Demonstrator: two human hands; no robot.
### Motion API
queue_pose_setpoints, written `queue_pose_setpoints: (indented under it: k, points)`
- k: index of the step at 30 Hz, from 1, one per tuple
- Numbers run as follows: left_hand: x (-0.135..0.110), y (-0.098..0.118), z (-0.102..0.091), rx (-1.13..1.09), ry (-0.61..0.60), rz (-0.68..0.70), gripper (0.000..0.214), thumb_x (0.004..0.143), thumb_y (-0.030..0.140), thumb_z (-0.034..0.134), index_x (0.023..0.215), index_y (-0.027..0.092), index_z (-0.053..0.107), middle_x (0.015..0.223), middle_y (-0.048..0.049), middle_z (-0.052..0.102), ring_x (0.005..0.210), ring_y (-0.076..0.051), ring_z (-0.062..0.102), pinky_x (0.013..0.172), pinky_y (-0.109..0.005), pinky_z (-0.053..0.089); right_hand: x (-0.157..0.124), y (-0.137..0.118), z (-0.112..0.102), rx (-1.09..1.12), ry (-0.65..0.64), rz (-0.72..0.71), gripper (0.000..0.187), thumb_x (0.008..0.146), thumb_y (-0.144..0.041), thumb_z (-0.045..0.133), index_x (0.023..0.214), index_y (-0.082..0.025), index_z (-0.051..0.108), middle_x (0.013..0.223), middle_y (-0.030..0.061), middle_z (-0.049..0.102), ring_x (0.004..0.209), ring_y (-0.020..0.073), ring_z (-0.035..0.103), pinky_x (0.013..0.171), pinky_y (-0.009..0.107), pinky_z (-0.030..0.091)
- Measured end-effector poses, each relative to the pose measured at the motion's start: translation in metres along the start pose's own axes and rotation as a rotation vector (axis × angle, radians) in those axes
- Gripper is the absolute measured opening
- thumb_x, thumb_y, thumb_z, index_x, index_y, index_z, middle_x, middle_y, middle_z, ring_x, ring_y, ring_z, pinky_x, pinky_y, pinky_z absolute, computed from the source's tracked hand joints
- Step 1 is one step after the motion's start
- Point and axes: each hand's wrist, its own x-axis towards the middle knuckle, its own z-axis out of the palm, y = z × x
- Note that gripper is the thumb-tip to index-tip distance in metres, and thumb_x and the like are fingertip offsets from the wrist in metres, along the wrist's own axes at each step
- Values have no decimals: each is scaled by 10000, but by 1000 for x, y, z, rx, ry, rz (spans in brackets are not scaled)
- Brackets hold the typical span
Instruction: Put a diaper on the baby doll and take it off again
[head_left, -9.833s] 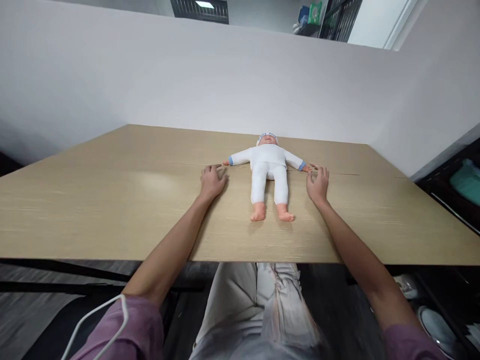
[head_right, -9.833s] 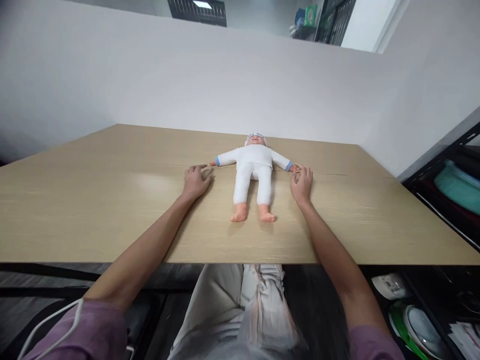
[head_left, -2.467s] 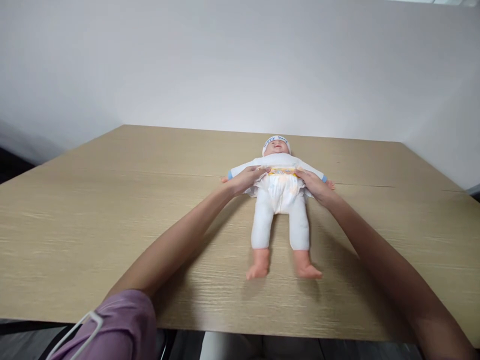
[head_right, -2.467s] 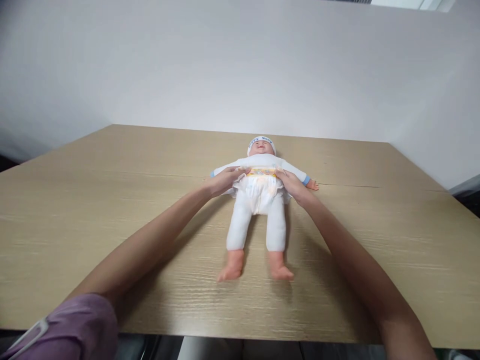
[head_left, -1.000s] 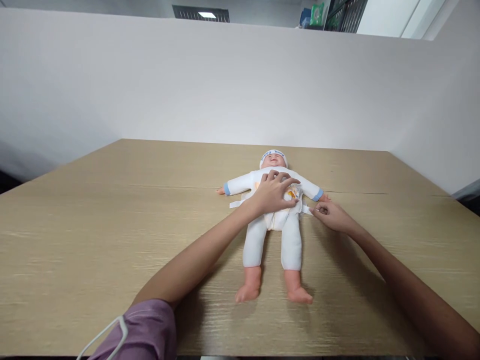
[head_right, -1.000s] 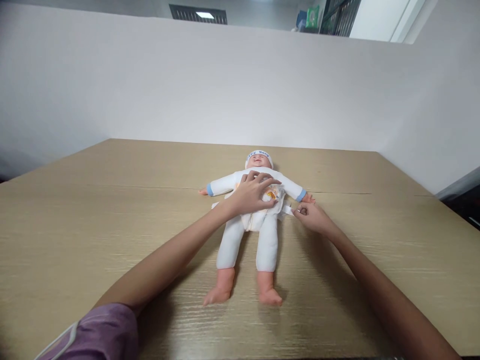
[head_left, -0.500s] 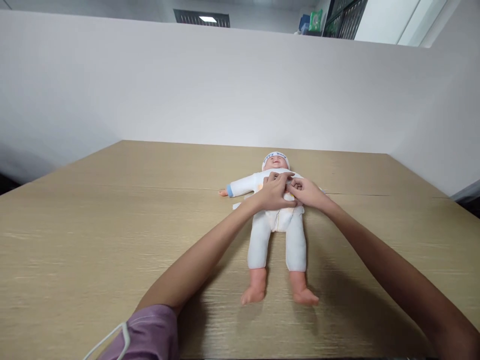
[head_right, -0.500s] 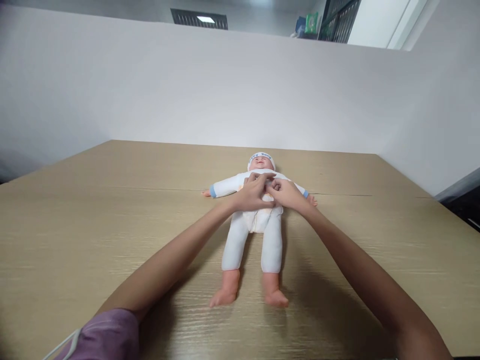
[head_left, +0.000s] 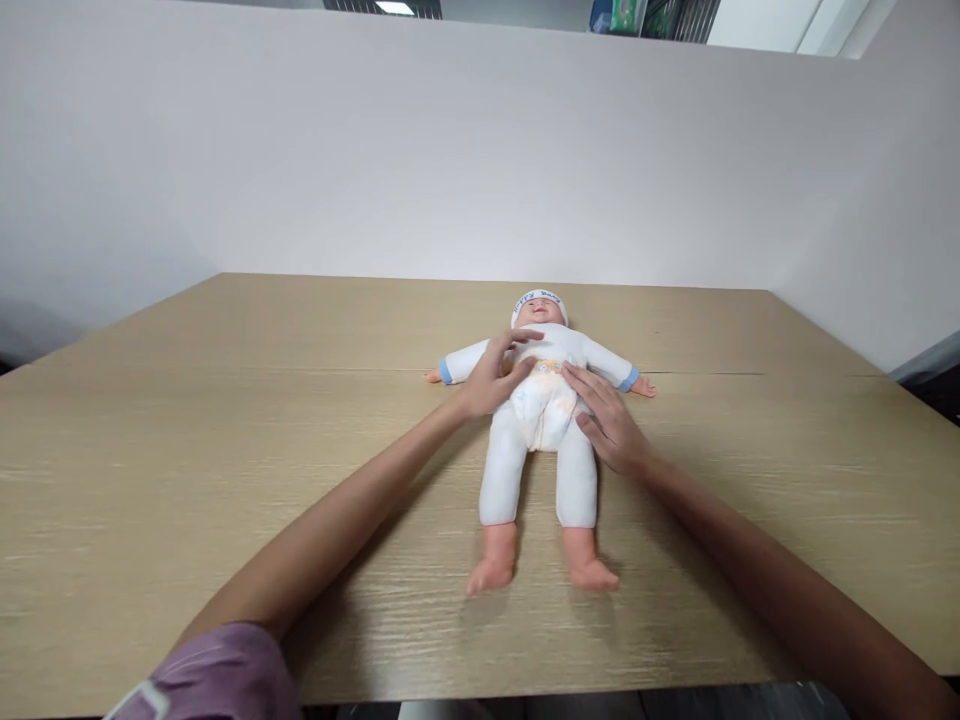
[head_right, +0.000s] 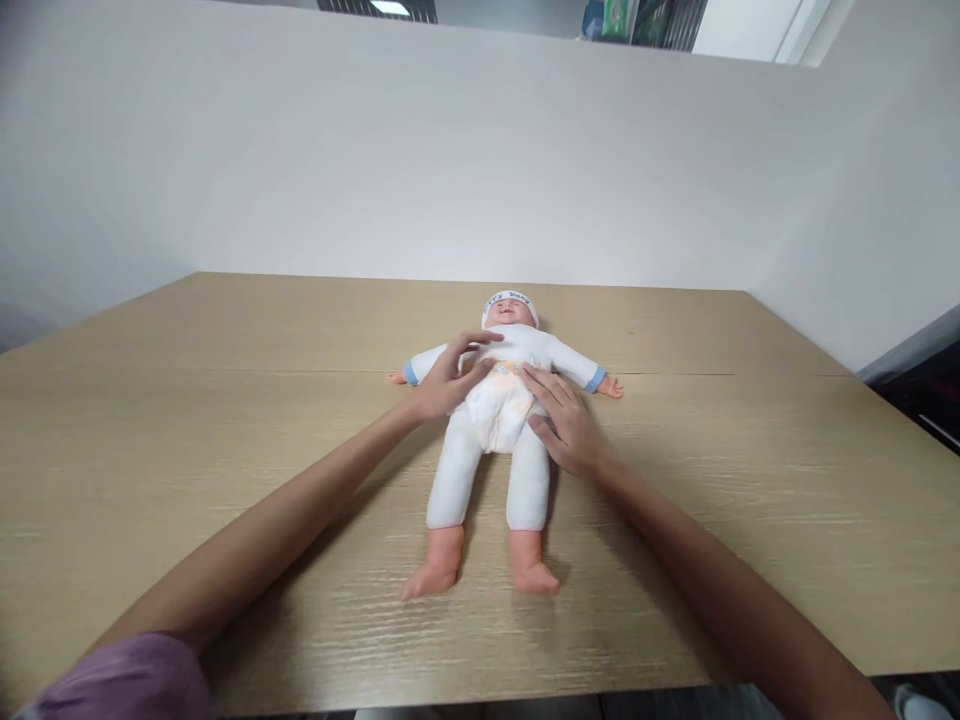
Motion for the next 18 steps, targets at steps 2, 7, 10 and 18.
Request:
queue_pose_setpoints:
  k: [2,7,10,18]
  points:
    - [-24,-9,-11,189,68,22,340,1104,411,521,1373,224,613,1448,-129,687,1416,-285,581,1228,-501,423,-2,-1,-4,-4,-5,-22,633,1161,-452,357,1767,-294,266,1788,87,396,1672,289,336,1369,574,273]
    - [-80,-31,-46,532,47,-122,365,1078,436,491,1307,186,626,1341,-158,696,1313,-334,583,1167,-539,433,10,-26,-14,-71,114,-49,489,1141,-414,427,1593,-256,526,1622,128,598,1521,317,530,1262,562,403]
    - [-92,-32,-51,647,8,-306,384,1045,505,499,1193,179,639,1252,-182,695,1218,-377,577,1098,-569,454,37,-45,-11,-167,183,-21,233,1099,-373,534,1191,-240,701,1206,115,776,1167,311,679,1057,505,487]
    - [-78,-23,-48,555,-31,-618,298,898,501,662,824,228,570,958,-103,706,1101,-368,618,1052,-537,407,116,-67,8,-275,-149,337,292,940,-391,711,831,-252,478,883,25,667,814,223,577,700,356,357]
